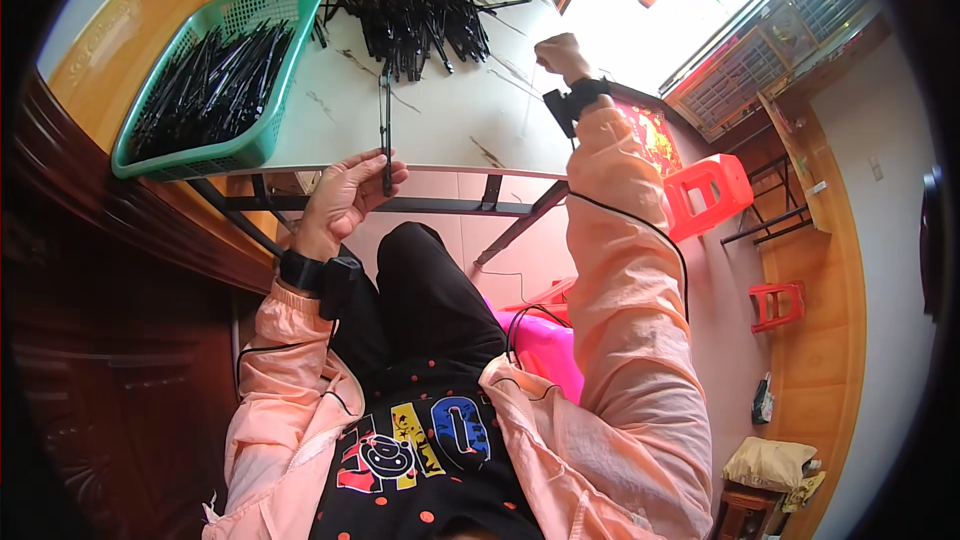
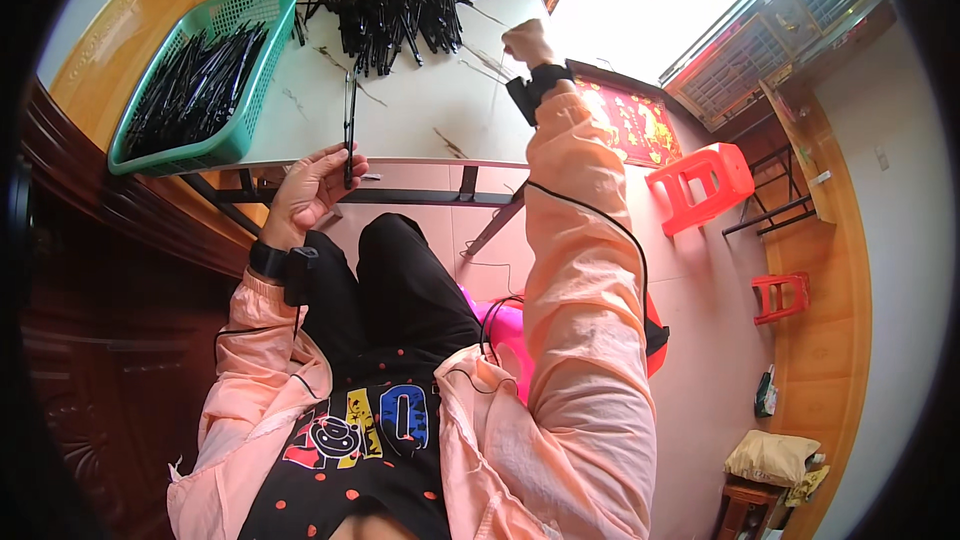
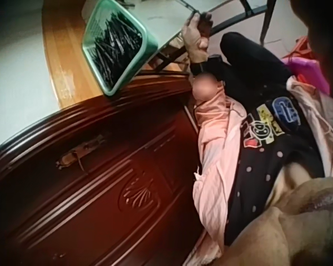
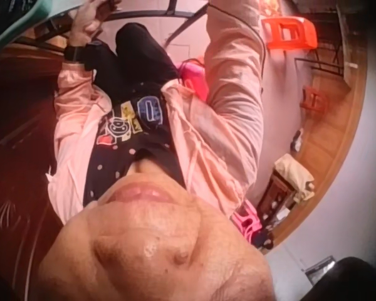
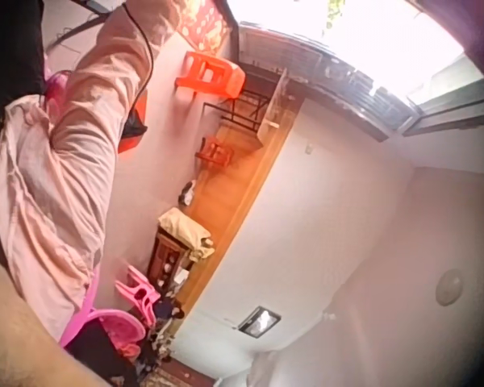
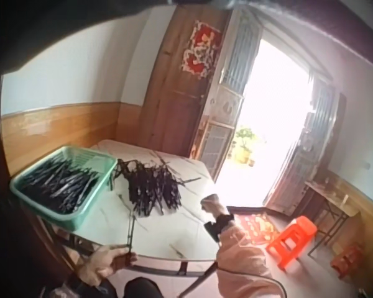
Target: Sorting and bundling black plastic components and placing them into a collection basket.
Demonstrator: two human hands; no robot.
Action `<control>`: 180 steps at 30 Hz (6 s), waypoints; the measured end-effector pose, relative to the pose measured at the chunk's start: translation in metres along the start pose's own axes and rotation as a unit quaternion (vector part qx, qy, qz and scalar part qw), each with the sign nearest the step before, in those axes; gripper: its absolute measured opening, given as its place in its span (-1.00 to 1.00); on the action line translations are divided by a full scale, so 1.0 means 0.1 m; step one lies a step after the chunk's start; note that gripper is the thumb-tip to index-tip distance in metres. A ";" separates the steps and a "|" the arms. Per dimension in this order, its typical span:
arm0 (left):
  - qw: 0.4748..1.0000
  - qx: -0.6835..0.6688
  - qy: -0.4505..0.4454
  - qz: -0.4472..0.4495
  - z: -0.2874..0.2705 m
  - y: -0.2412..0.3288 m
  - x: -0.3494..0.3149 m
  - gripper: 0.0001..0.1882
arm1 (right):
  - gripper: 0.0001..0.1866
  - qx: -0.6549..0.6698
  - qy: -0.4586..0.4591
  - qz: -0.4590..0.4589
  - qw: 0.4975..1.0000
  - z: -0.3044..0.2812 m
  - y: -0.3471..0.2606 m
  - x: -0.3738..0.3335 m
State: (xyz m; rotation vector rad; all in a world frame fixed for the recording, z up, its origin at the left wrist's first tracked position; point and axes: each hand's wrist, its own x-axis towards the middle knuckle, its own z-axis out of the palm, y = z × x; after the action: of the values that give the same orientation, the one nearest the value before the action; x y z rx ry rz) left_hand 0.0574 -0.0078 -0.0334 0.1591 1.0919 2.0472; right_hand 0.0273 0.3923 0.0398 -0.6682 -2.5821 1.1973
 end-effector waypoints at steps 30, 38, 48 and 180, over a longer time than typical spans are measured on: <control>0.989 0.011 0.014 0.147 0.41 0.11 -0.21 -0.83 | -0.94 0.501 -0.121 -0.050 0.855 1.20 0.03 -2.84; 0.992 0.096 -0.019 0.080 0.53 -0.12 -0.21 -0.80 | -0.82 0.265 -0.121 -0.119 0.949 1.22 -0.07 -2.90; 0.995 0.078 0.035 0.047 0.45 -0.01 -0.25 -0.80 | -0.83 0.375 -0.051 -0.034 0.925 1.11 0.09 -2.78; 1.000 -0.009 -0.017 -0.004 0.30 -0.30 -0.41 -0.77 | -0.93 0.159 -0.043 -0.338 0.927 1.34 0.33 -2.66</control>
State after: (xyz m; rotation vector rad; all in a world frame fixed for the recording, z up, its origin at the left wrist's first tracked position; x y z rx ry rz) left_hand 0.1160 -0.0077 -0.0272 0.1798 1.0513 2.0394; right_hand 0.2191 0.1924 -0.0736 0.3314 -2.2771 1.3423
